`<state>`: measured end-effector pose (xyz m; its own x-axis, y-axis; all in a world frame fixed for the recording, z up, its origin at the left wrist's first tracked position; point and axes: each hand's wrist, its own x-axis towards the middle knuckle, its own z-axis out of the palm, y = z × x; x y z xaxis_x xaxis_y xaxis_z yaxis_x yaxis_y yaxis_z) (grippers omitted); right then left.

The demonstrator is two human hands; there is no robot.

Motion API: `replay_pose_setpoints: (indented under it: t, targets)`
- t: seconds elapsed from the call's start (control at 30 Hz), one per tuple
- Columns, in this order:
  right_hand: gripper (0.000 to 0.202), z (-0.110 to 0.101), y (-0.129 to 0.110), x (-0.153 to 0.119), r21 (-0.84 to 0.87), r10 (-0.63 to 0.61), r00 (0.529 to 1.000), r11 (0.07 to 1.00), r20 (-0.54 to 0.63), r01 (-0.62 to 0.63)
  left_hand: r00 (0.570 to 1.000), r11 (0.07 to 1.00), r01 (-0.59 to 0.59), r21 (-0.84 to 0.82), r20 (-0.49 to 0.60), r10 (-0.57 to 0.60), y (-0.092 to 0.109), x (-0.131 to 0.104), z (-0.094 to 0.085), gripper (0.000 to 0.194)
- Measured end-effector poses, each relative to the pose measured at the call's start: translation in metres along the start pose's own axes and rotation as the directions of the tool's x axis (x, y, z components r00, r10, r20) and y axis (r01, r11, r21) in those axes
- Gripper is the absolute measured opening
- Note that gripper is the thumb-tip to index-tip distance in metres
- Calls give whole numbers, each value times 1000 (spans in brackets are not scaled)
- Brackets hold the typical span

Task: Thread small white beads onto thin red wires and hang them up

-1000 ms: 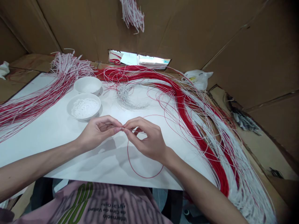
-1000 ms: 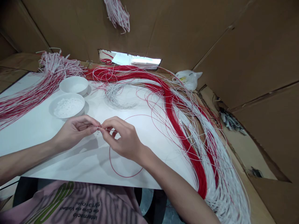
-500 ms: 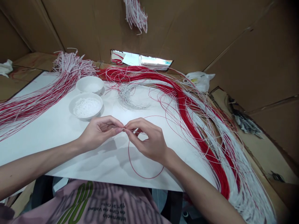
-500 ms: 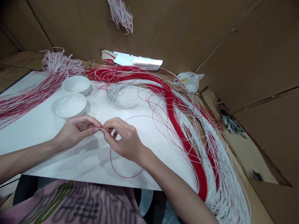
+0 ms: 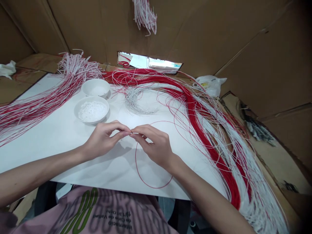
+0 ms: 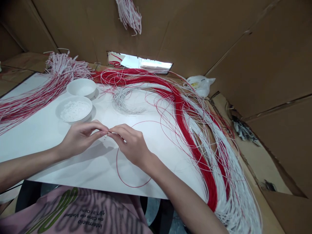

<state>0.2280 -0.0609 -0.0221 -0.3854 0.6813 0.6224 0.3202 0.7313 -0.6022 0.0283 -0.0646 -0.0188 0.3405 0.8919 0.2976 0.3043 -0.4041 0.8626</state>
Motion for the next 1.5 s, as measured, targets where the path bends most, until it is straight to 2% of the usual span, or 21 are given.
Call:
replay_pose_setpoints:
  t: [0.2,0.27,0.37,0.47,0.53,0.6,0.67,0.8,0.93,1.07,1.17,1.27,1.4,1.5]
  targets:
    - [12,2,-2,-1,-47,-5,1000,999,-19,4,990,976,-109,191,-71,125,2,1,5,7]
    - [12,-2,0,1,-103,22,1000,994,2,-21,986,964,-107,242,-97,134,1,2,4,7]
    - [15,-12,9,5,-196,103,993,976,54,-91,988,964,-22,264,-140,61,-2,4,1,8]
    - [25,-20,18,7,-254,238,967,945,91,-208,983,976,77,205,-179,-40,-6,7,-1,8]
    - [35,-22,19,7,-239,315,939,931,139,-277,978,980,107,165,-196,-74,-8,8,-1,9]
    - [41,-20,16,7,-165,341,923,935,180,-314,978,981,113,159,-195,-81,-9,9,1,9]
    - [37,-14,10,7,-65,319,931,948,178,-313,983,980,93,176,-171,-62,-9,9,3,9]
    - [5,-3,0,4,-14,265,957,964,118,-266,996,974,19,224,-93,2,-8,8,7,9]
    - [8,0,4,2,-89,272,956,961,110,-263,1000,968,6,252,-14,-3,-12,9,6,11]
    - [9,-1,12,1,-131,336,932,938,132,-320,997,937,4,350,68,-30,-25,11,-2,15]
    - [8,-1,15,0,-120,375,916,925,140,-360,988,905,-47,422,151,-19,-35,13,-8,17]
    - [10,-2,17,0,-133,370,921,926,123,-354,978,893,-103,439,210,10,-39,13,-11,18]
    - [13,-3,16,1,-189,283,953,947,108,-260,977,892,-122,434,213,30,-40,14,-10,18]
    - [14,-3,14,2,-200,267,959,949,92,-245,979,896,-132,425,195,52,-41,15,-8,15]
